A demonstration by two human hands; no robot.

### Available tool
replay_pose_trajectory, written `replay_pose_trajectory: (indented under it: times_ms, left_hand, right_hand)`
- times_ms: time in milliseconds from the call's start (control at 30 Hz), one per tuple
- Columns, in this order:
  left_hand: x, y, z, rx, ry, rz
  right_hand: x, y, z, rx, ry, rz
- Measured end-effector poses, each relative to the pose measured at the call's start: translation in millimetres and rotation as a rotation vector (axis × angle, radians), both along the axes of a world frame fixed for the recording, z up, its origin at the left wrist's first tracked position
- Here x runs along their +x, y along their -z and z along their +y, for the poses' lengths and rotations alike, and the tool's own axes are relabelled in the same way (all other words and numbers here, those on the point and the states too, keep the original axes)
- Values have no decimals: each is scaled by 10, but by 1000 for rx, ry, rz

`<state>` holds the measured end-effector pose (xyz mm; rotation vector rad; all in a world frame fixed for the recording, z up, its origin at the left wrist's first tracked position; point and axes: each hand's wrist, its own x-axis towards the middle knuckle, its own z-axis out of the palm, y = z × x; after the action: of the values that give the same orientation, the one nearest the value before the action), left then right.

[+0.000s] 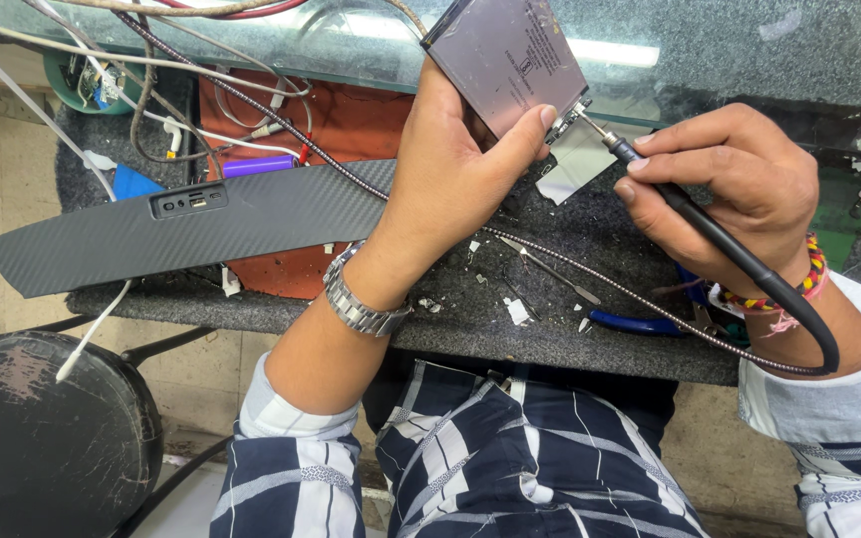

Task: The person holds a small rectangular electronic component in the left hand and uses a soldering iron in the right hand to apply heat to the component's edge. The person rotates the component to access different sides while continuing to solder.

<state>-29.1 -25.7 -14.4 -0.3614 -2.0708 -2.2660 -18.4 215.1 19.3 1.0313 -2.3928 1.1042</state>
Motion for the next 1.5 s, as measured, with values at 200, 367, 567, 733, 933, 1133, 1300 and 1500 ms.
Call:
replay_pose_trajectory:
  times_ms: [200,367,567,733,933,1133,1300,1500]
  left_hand:
    - [1,-3,6,0,-3,3]
    - [-3,16,1,-4,-8,-1]
    - [-6,34,3,-7,-13,6]
    - [-4,38,6,3,-17,-1]
    - [-28,-7,24,21,-21,-35]
    - [-37,-37,32,-3,-22,-32]
    - [-31,-35,41,7,-18,-30]
    - [-16,-24,48,13,-20,-44]
  right_hand:
    - [2,-1,5,-2,-2,-6]
    - [-6,28,9,1,2,10]
    - [-12,38,15,-10,-10,-6]
    - [0,31,2,-11,2,-14]
    - [-40,-11,14,-9,7,25]
    - [-35,-31,23,-17,-5,-9]
    - [-33,-39,18,-28,10,-19]
    - [-11,-44,17,-30,8,-27]
